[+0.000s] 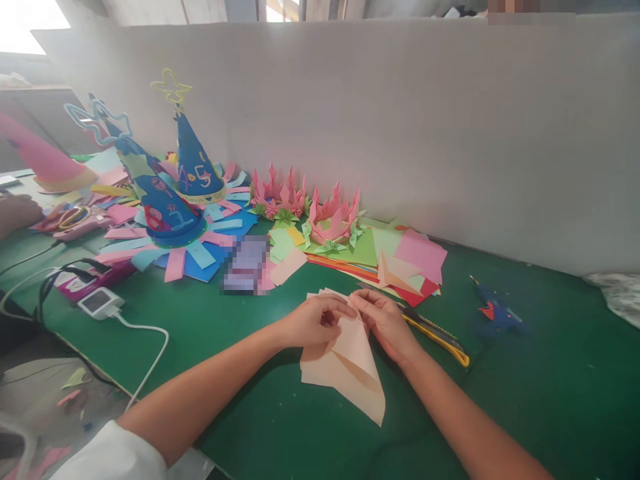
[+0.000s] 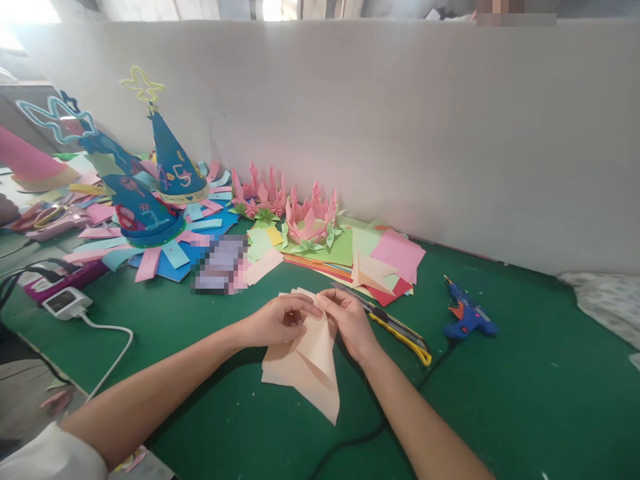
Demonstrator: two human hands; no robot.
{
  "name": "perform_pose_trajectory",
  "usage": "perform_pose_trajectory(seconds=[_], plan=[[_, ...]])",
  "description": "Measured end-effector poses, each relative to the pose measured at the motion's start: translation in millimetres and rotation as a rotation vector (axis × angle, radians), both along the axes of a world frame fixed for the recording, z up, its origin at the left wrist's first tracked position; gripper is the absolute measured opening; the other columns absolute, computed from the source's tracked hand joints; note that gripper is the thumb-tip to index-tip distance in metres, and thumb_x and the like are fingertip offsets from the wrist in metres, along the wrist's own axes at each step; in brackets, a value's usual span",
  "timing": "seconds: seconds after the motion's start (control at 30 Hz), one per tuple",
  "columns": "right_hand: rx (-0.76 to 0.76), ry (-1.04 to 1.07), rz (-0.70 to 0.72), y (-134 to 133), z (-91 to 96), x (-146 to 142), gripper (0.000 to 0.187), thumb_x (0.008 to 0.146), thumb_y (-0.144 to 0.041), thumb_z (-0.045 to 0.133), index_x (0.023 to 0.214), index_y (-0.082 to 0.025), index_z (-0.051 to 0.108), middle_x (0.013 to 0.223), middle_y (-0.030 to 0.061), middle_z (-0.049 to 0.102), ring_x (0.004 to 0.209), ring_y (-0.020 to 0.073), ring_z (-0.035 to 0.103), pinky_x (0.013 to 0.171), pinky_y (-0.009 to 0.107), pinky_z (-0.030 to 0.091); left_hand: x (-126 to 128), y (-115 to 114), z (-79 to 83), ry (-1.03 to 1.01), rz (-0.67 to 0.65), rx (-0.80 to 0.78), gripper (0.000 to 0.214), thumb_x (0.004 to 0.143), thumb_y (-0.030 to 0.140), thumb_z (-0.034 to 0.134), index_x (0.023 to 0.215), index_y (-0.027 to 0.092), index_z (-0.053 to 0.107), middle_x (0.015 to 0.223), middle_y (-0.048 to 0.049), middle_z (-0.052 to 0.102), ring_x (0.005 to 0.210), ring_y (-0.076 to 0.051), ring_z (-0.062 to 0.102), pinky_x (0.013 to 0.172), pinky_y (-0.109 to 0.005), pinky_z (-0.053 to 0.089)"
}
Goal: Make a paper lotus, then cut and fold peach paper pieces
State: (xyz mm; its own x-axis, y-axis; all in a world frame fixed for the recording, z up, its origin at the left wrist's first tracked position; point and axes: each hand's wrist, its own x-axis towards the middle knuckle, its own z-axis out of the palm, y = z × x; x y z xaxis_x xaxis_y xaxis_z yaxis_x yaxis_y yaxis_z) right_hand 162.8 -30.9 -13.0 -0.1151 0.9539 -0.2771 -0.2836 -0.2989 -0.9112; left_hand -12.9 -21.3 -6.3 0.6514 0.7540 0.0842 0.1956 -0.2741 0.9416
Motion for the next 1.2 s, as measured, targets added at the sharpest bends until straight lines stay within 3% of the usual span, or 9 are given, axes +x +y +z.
perform_pose_trajectory(seconds=[0.27,0.37,0.47,0.6,0.77,0.87,1.03,1.2], plan=[[0.003,0.016,-0.038,0.7,3.0,0.0,0.032,0.060,-0.039,0.079,0.063,-0.018,0.055,0.054,-0.0063,0.050,0.048,0.0071,0.041,0.048,0.021,0.034,1.6,-1.8,6.4,0.019,-0.036,0.012,0.044,0.064,-0.001,0.048,0.100,0.015,0.068,0.111,-0.0081,0.059,0.065,-0.007,0.050,0.064,-0.020,0.045],[0.047,-0.039,-0.042,0.4,0.2,-1.3,0.030,0.063,-0.042,0.076,0.068,-0.019,0.056,0.060,-0.0050,0.053,0.053,0.0088,0.046,0.052,0.022,0.038,1.1,-1.2,4.8,0.023,-0.013,0.024,0.045,0.063,-0.001,0.049,0.100,0.017,0.068,0.113,-0.0080,0.059,0.065,-0.007,0.051,0.063,-0.021,0.045],[0.188,-0.209,-0.064,-0.9,-7.6,-3.7,0.032,0.068,-0.043,0.072,0.088,-0.021,0.061,0.077,-0.0009,0.060,0.069,0.0138,0.056,0.063,0.026,0.046,-1.4,2.3,0.7,0.020,0.068,0.025,0.044,0.062,-0.001,0.050,0.099,0.015,0.068,0.109,-0.0081,0.060,0.061,-0.006,0.050,0.060,-0.020,0.045],[0.455,-0.493,-0.014,-3.5,-18.8,-5.1,0.039,0.077,-0.036,0.064,0.113,-0.025,0.054,0.099,0.0048,0.060,0.083,0.0169,0.059,0.075,0.032,0.050,-7.3,10.6,-4.7,0.016,0.226,0.006,0.039,0.064,0.001,0.052,0.099,0.014,0.067,0.108,-0.0083,0.059,0.061,-0.005,0.052,0.058,-0.019,0.044],[0.792,-0.877,0.084,-6.4,-15.2,-3.6,0.028,0.083,-0.025,0.053,0.111,-0.026,0.060,0.122,0.0081,0.055,0.111,0.0247,0.053,0.093,0.042,0.044,-13.7,18.4,-6.9,-0.007,0.311,-0.022,0.033,0.068,0.003,0.054,0.098,0.011,0.065,0.109,-0.0092,0.056,0.057,-0.003,0.051,0.055,-0.018,0.045],[0.959,-1.047,0.116,-8.6,-8.3,-4.4,0.026,0.084,-0.021,0.050,0.104,-0.026,0.065,0.123,0.0079,0.055,0.114,0.0267,0.050,0.097,0.047,0.039,-15.7,20.1,-7.7,0.001,0.318,0.008,0.032,0.068,0.004,0.055,0.098,0.012,0.065,0.105,-0.0080,0.058,0.057,-0.003,0.051,0.054,-0.017,0.044],[0.997,-1.115,0.208,-10.0,-7.3,-5.4,0.021,0.084,-0.024,0.053,0.101,-0.024,0.066,0.118,0.0091,0.058,0.109,0.0262,0.052,0.093,0.045,0.042,-16.9,20.4,-11.7,0.060,0.347,0.066,0.032,0.069,0.004,0.056,0.099,0.012,0.065,0.107,-0.0085,0.059,0.057,-0.004,0.052,0.055,-0.018,0.047],[1.021,-1.162,0.266,-8.0,-11.1,-4.8,0.018,0.085,-0.026,0.054,0.095,-0.027,0.069,0.114,0.0075,0.060,0.108,0.0262,0.052,0.090,0.046,0.041,-16.4,19.0,-12.9,0.136,0.354,0.203,0.037,0.070,0.000,0.050,0.100,0.015,0.065,0.110,-0.0082,0.060,0.073,-0.010,0.062,0.067,-0.023,0.053]])
